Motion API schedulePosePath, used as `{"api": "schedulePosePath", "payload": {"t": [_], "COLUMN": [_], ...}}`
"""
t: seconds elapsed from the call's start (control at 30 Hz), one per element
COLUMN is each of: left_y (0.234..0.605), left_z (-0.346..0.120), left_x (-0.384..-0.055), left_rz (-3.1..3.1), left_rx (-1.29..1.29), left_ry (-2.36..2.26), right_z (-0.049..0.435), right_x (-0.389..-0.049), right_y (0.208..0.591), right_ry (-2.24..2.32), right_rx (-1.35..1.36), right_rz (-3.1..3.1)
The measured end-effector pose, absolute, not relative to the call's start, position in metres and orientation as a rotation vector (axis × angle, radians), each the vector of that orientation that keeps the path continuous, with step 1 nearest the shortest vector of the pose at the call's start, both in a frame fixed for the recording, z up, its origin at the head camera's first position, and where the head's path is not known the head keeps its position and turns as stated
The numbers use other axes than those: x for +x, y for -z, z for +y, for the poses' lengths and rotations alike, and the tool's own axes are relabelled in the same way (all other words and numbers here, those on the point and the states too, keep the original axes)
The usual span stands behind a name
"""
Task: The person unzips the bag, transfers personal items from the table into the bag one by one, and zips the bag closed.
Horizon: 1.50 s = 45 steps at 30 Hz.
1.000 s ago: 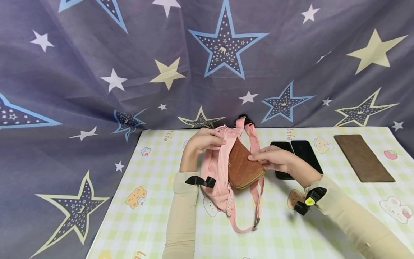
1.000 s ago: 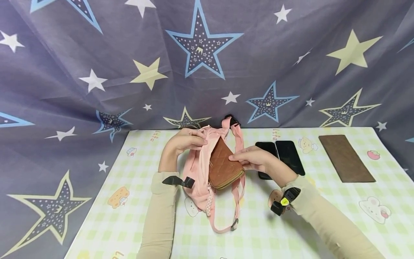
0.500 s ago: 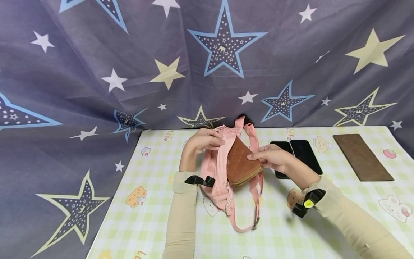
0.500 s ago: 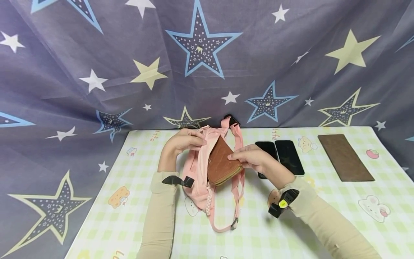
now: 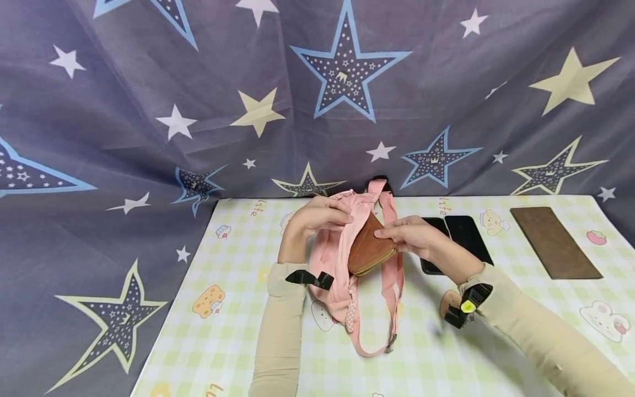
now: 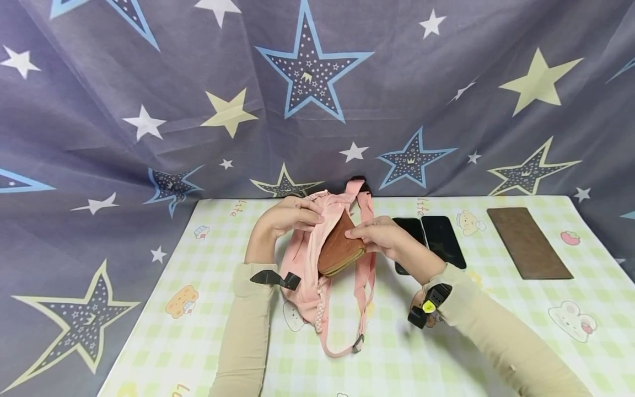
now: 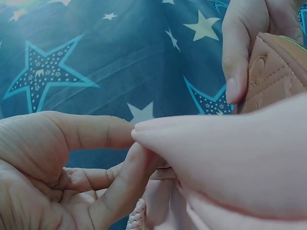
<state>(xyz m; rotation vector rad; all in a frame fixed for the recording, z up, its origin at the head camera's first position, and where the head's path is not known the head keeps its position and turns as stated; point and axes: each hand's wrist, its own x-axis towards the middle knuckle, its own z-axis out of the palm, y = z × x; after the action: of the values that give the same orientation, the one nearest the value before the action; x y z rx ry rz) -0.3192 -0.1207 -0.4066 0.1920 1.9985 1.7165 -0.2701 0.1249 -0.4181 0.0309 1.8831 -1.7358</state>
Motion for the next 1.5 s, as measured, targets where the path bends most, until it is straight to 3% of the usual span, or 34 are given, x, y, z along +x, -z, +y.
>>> {"api": "schedulePosePath", "payload": {"t": [0.8,1.17,1.5], "left_y": [0.401,0.400,0.401], "left_z": [-0.120,-0.118,-0.130], "left_x": [-0.318,-0.318,-0.321], "left_rz": [2.001,1.901,2.034], "left_rx": [0.208,0.186,0.187], "left_ry": [-1.711,-1.823,-1.702], "right_z": [0.118,0.116,0.129], "right_x": [-0.274,-0.265,-0.267], "right_y": [0.418,0.425,0.427], "right_ry": [1.835,1.625,1.725], "right_rx": [0.107,0.027,0.007], "right_rz": [1.856,2.042,1.907]}}
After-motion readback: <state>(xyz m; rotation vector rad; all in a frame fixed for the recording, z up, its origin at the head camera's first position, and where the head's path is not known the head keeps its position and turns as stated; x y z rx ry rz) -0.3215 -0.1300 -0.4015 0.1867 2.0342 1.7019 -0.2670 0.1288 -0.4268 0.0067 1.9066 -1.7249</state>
